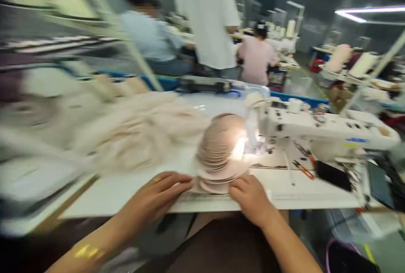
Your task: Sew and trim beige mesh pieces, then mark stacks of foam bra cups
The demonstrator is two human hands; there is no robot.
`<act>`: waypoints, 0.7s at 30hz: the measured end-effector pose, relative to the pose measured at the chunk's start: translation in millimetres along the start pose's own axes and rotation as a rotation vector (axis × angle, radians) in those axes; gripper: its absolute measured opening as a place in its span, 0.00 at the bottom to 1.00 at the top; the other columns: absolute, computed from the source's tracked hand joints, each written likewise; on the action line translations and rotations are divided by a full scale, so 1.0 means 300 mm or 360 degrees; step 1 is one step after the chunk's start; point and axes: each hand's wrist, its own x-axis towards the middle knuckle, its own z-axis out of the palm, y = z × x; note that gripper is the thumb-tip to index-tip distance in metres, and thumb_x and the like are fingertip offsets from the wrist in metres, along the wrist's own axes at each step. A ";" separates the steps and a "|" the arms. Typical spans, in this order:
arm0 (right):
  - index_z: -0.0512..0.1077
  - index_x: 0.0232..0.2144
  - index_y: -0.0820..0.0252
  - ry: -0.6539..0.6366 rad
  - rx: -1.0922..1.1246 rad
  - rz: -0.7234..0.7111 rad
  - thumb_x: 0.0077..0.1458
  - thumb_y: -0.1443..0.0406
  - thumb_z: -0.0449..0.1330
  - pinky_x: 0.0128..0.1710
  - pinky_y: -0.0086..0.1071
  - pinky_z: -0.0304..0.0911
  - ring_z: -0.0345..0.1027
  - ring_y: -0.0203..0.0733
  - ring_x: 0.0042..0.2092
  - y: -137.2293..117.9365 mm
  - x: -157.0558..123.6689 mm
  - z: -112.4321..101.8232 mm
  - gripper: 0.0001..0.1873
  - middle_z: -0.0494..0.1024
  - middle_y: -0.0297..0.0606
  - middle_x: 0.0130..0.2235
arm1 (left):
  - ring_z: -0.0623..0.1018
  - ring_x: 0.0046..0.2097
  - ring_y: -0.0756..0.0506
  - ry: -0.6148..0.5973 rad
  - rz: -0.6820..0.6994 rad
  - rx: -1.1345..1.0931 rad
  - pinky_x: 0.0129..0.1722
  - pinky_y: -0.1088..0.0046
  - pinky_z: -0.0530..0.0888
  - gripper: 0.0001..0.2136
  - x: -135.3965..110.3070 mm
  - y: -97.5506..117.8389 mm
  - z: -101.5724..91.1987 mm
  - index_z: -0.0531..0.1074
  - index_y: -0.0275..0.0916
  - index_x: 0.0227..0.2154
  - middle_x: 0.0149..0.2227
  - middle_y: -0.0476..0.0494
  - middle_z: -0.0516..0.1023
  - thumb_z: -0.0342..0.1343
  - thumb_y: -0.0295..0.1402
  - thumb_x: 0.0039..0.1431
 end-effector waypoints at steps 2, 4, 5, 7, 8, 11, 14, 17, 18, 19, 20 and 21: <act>0.75 0.45 0.59 0.0044 0.0175 -0.0027 0.70 0.73 0.56 0.47 0.37 0.72 0.70 0.44 0.46 0.011 -0.004 0.006 0.09 0.82 0.41 0.42 | 0.79 0.47 0.45 -0.0070 -0.0113 0.0177 0.48 0.68 0.78 0.12 -0.078 0.027 -0.053 0.78 0.45 0.44 0.49 0.44 0.84 0.53 0.22 0.67; 0.75 0.47 0.58 0.0071 0.0266 -0.0065 0.69 0.75 0.55 0.46 0.38 0.73 0.70 0.45 0.47 0.005 -0.009 0.000 0.12 0.81 0.42 0.43 | 0.79 0.49 0.44 -0.0091 -0.0130 0.0257 0.49 0.67 0.78 0.10 -0.085 0.045 -0.060 0.77 0.42 0.42 0.53 0.42 0.83 0.53 0.22 0.67; 0.74 0.48 0.58 0.0075 0.0286 -0.0069 0.69 0.75 0.55 0.46 0.38 0.74 0.70 0.45 0.47 -0.002 -0.012 -0.006 0.13 0.81 0.42 0.43 | 0.78 0.49 0.44 -0.0105 -0.0111 0.0277 0.49 0.66 0.78 0.09 -0.073 0.051 -0.057 0.77 0.41 0.41 0.55 0.42 0.82 0.54 0.22 0.67; 0.74 0.48 0.58 0.0061 0.0294 -0.0060 0.69 0.76 0.55 0.46 0.38 0.74 0.71 0.46 0.48 -0.013 -0.014 -0.018 0.13 0.81 0.42 0.43 | 0.78 0.51 0.43 -0.0138 -0.0026 0.0288 0.51 0.66 0.77 0.07 -0.036 0.060 -0.048 0.76 0.40 0.39 0.56 0.42 0.82 0.55 0.23 0.68; 0.74 0.48 0.58 0.0057 0.0290 -0.0054 0.69 0.76 0.55 0.46 0.38 0.74 0.71 0.46 0.48 -0.016 -0.014 -0.021 0.13 0.81 0.43 0.44 | 0.78 0.52 0.43 -0.0168 0.0021 0.0286 0.52 0.65 0.77 0.07 -0.018 0.063 -0.046 0.76 0.40 0.39 0.57 0.42 0.81 0.55 0.23 0.68; 0.75 0.48 0.58 0.0050 0.0277 -0.0067 0.69 0.76 0.54 0.47 0.39 0.74 0.71 0.46 0.48 -0.015 -0.009 -0.021 0.14 0.81 0.43 0.44 | 0.78 0.57 0.43 -0.0258 0.0190 0.0262 0.55 0.64 0.76 0.08 0.025 0.068 -0.042 0.76 0.39 0.37 0.58 0.43 0.81 0.53 0.23 0.70; 0.75 0.47 0.58 0.0026 0.0292 -0.0093 0.69 0.76 0.54 0.47 0.39 0.75 0.70 0.46 0.48 -0.012 -0.004 -0.019 0.13 0.81 0.42 0.44 | 0.79 0.55 0.45 -0.0285 0.0333 0.0232 0.52 0.66 0.75 0.11 0.055 0.067 -0.036 0.75 0.39 0.35 0.53 0.46 0.84 0.51 0.24 0.72; 0.75 0.47 0.57 -0.0017 0.0346 -0.0079 0.69 0.75 0.55 0.46 0.38 0.74 0.70 0.45 0.47 -0.008 -0.003 -0.037 0.12 0.81 0.42 0.44 | 0.80 0.47 0.46 -0.0243 0.0385 0.0221 0.50 0.67 0.75 0.11 0.072 0.062 -0.035 0.75 0.39 0.34 0.46 0.49 0.86 0.51 0.26 0.73; 0.74 0.47 0.57 -0.0030 0.0366 -0.0070 0.69 0.75 0.55 0.46 0.37 0.74 0.70 0.45 0.47 -0.005 -0.004 -0.048 0.12 0.81 0.41 0.44 | 0.80 0.46 0.46 -0.0240 0.0392 0.0227 0.50 0.67 0.75 0.11 0.073 0.059 -0.039 0.75 0.39 0.34 0.45 0.49 0.86 0.52 0.26 0.73; 0.74 0.47 0.57 -0.0043 0.0385 -0.0059 0.69 0.75 0.55 0.45 0.37 0.74 0.70 0.45 0.46 0.001 -0.006 -0.062 0.12 0.81 0.41 0.43 | 0.79 0.46 0.46 -0.0243 0.0398 0.0233 0.50 0.67 0.74 0.11 0.073 0.055 -0.044 0.75 0.39 0.34 0.45 0.48 0.85 0.52 0.25 0.73; 0.73 0.47 0.57 -0.0062 0.0404 -0.0047 0.70 0.75 0.54 0.45 0.37 0.74 0.70 0.44 0.46 0.008 -0.008 -0.078 0.12 0.80 0.41 0.43 | 0.79 0.46 0.46 -0.0248 0.0403 0.0238 0.50 0.67 0.74 0.10 0.069 0.050 -0.050 0.75 0.38 0.35 0.44 0.48 0.85 0.52 0.25 0.73; 0.73 0.48 0.56 -0.0087 0.0416 -0.0033 0.70 0.75 0.54 0.44 0.37 0.73 0.70 0.44 0.46 0.017 -0.011 -0.094 0.12 0.80 0.41 0.43 | 0.79 0.46 0.46 -0.0255 0.0406 0.0241 0.51 0.67 0.74 0.10 0.064 0.045 -0.056 0.75 0.38 0.35 0.44 0.48 0.85 0.51 0.24 0.73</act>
